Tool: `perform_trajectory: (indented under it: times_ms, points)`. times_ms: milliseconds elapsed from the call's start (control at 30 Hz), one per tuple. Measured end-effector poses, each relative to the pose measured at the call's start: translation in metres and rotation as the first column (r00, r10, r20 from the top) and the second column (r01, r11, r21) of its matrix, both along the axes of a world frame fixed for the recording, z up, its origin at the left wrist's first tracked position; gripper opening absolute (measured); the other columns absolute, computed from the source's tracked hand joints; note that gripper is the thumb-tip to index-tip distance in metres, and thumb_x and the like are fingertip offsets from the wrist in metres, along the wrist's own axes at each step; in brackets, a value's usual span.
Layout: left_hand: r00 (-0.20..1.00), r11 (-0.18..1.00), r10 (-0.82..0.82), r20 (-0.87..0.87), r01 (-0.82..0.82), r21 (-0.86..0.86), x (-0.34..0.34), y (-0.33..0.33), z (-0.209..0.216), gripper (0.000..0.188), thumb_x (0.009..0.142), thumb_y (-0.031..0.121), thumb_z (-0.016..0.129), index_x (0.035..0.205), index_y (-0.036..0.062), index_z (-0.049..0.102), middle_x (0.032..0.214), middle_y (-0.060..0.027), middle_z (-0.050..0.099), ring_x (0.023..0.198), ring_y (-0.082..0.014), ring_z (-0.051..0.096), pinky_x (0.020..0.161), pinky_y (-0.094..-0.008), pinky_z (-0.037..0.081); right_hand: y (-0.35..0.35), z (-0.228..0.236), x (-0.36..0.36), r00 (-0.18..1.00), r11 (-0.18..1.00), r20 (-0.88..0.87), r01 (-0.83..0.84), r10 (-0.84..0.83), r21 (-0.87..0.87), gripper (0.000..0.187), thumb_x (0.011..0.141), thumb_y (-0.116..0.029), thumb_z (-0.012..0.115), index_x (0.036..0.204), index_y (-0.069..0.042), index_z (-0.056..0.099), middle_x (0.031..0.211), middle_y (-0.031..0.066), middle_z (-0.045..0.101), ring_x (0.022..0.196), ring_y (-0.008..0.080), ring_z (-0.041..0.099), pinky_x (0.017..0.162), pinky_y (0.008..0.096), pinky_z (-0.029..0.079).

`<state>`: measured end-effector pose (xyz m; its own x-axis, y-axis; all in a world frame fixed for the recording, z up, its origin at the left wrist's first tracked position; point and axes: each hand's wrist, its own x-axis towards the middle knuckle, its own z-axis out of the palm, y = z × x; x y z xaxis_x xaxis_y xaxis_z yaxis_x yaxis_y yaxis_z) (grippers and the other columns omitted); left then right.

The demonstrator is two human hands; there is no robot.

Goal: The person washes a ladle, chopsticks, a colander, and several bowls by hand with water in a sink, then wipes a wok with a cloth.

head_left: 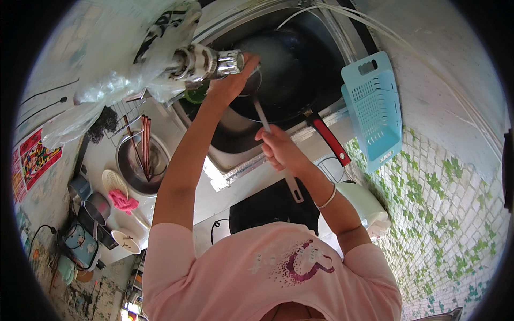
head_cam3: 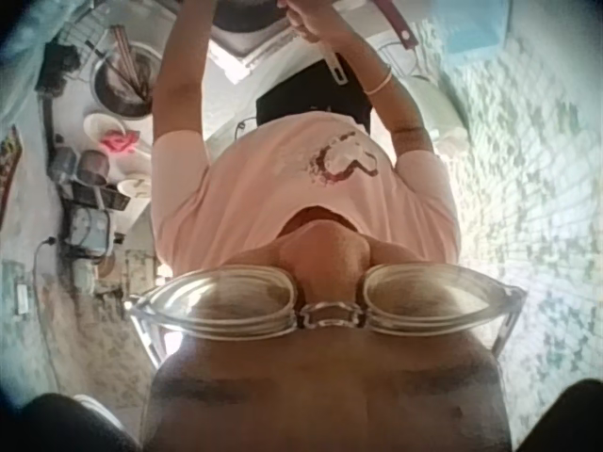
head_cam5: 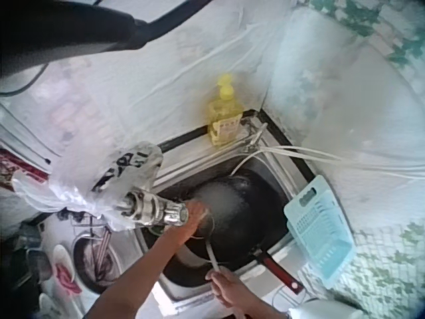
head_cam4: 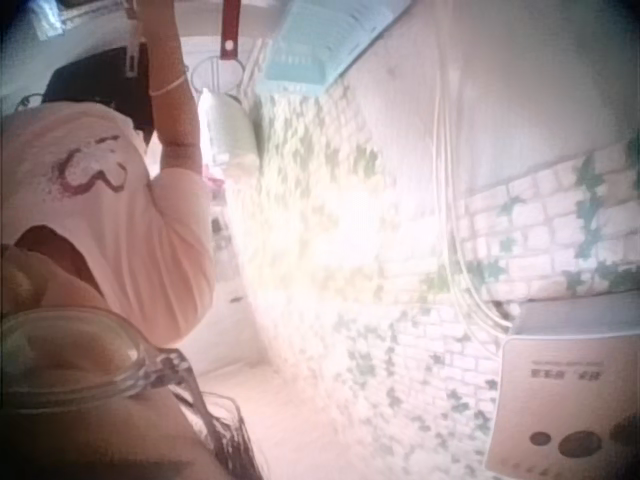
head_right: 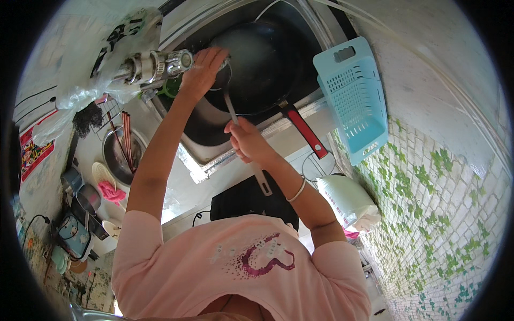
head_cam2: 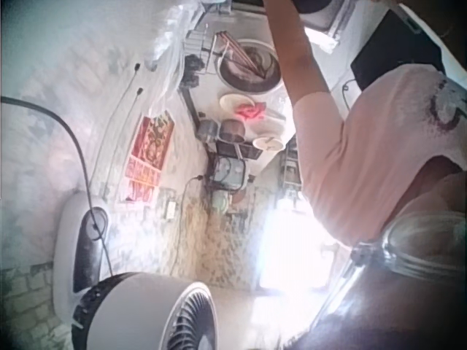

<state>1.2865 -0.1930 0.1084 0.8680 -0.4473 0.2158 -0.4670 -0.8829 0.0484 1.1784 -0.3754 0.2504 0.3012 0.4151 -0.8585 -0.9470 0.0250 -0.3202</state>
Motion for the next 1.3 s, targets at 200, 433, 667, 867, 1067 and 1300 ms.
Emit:
perform_trajectory:
  times_ms: [200,433,667,867,1067,1300]
  points:
    - [0.586,0.322,0.159,-0.795,-0.792,-0.520,-0.021,-0.036,-0.010,0.023,0.086,0.008,0.053,0.109,0.0029,0.050,0.096,-0.0141,0.060,0.081,-0.0304,0.062,0.069,-0.0354,0.053,-0.003,-0.006,0.007,0.994,0.995,0.037,0.100,-0.100,0.000,0.020,0.098,-0.032,0.033,0.096,-0.014,0.043,0.053,-0.0064,0.023,0.039,0.0035,0.016,0.036,0.0220,0.012]
    - [0.549,-0.275,-0.306,-0.778,-0.833,-0.480,-0.025,-0.043,0.017,0.024,0.086,0.014,0.060,0.103,-0.0016,0.055,0.085,-0.0111,0.064,0.074,-0.0211,0.063,0.066,-0.0330,0.053,-0.020,-0.007,0.010,0.993,0.994,0.067,-0.088,0.092,-0.065,0.021,0.098,-0.033,0.035,0.094,-0.014,0.043,0.054,-0.0054,0.028,0.038,0.0038,0.019,0.035,0.0219,0.015]
    - [0.818,0.959,-0.237,-0.524,0.109,-0.263,0.004,-0.018,0.029,0.036,0.071,0.002,0.062,0.105,0.0129,0.058,0.099,-0.0038,0.059,0.102,-0.0227,0.056,0.087,-0.0336,0.045,-0.062,-0.055,-0.003,0.438,0.772,0.647,-0.220,0.625,-0.597,0.024,0.096,-0.026,0.039,0.088,-0.005,0.047,0.056,0.0069,0.040,0.051,0.0236,0.048,0.050,0.0290,0.039]
    - [0.766,0.927,-0.112,-0.633,-0.149,-0.344,0.009,-0.008,0.015,0.032,0.077,0.009,0.061,0.109,0.0079,0.059,0.111,-0.0081,0.059,0.109,-0.0266,0.053,0.093,-0.0342,0.042,-0.064,-0.053,-0.006,0.503,0.888,0.739,-0.154,0.448,-0.434,0.026,0.097,-0.028,0.038,0.085,-0.007,0.047,0.054,0.0027,0.038,0.044,0.0164,0.041,0.041,0.0265,0.033]
    - [0.393,-0.338,-0.406,-0.825,-0.903,-0.264,-0.015,-0.050,0.038,0.034,0.090,0.028,0.055,0.104,-0.0026,0.056,0.093,-0.0124,0.063,0.083,-0.0228,0.061,0.072,-0.0334,0.050,-0.031,-0.008,0.002,1.000,0.999,0.028,-0.007,0.006,0.041,0.025,0.098,-0.035,0.035,0.085,-0.015,0.043,0.052,-0.0058,0.026,0.038,0.0031,0.017,0.034,0.0208,0.013]
    - [0.284,-0.284,-0.579,-0.765,-0.949,-0.137,-0.049,-0.091,0.070,0.025,0.093,0.021,0.051,0.091,-0.0024,0.056,0.074,-0.0126,0.063,0.059,-0.0189,0.059,0.049,-0.0271,0.048,-0.018,-0.016,0.026,0.986,0.987,-0.051,0.156,-0.158,-0.040,0.030,0.096,-0.034,0.036,0.074,-0.014,0.041,0.050,-0.0073,0.023,0.036,0.0036,0.016,0.034,0.0226,0.010]
